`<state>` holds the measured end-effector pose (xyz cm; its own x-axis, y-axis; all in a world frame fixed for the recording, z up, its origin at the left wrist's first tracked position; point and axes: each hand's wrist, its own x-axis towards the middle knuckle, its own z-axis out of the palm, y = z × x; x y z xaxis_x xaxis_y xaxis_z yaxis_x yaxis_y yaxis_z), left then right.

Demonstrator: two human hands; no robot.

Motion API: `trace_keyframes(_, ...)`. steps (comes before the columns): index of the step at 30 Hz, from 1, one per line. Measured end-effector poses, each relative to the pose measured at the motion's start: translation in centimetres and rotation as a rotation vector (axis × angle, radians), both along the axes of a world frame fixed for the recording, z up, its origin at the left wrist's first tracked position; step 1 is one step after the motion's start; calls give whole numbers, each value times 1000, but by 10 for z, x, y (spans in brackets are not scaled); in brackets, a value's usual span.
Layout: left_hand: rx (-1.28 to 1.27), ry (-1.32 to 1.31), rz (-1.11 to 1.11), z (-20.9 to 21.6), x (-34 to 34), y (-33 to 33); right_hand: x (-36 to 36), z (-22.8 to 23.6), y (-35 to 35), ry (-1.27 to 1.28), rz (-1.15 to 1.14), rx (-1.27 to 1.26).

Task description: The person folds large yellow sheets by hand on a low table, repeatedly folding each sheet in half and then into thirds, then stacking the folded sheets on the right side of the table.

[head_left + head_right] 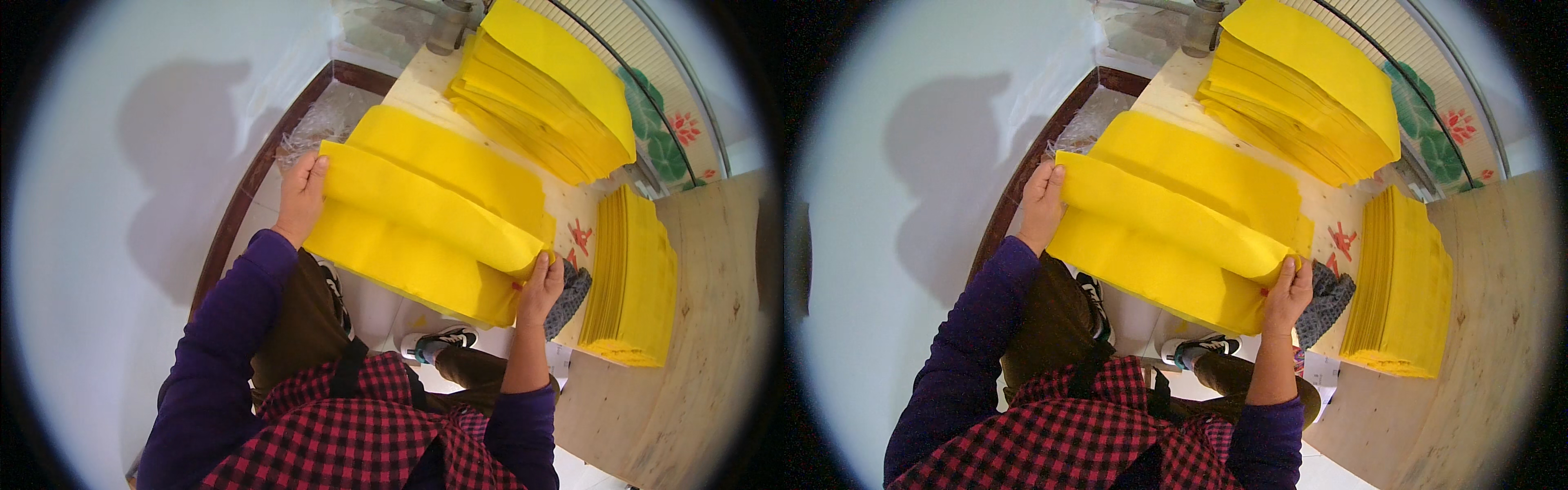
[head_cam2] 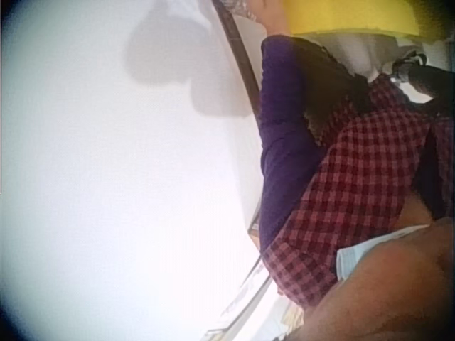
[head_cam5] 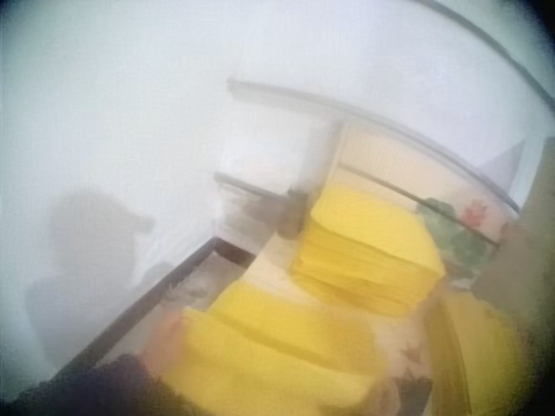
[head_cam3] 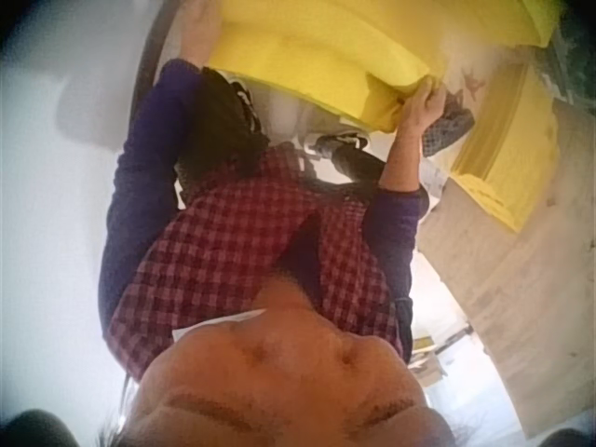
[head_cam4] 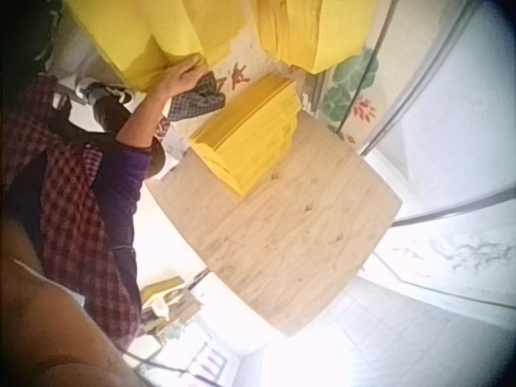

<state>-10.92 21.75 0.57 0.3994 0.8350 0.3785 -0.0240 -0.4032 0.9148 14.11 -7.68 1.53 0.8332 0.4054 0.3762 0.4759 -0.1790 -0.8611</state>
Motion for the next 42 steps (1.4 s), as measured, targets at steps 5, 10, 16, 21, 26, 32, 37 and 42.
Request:
trace_keyframes(5,185,134,84,-6,-4,1,-3,-8,-1,-29,-19,-38)
trace_keyframes(10,167,297,101,-16,-7,6,-2,-11,6,-19,-28,-75)
trace_keyframes(16,219,402,131,-17,-9,4,3,-7,13,-4,2,-141)
trace_keyframes(21,173,531,150,-12,-10,2,10,-8,15,-5,-28,-233)
trace_keyframes(26,183,505,140,-14,-8,3,16,-9,9,-8,-7,-314)
trace_keyframes(32,176,572,93,-13,-11,4,12,-14,3,43,-5,-312)
trace_keyframes(37,254,507,124,-16,-8,6,13,-18,2,86,9,-229)
trace_keyframes(42,279,502,127,-17,-7,7,14,-19,-1,4,-30,-334)
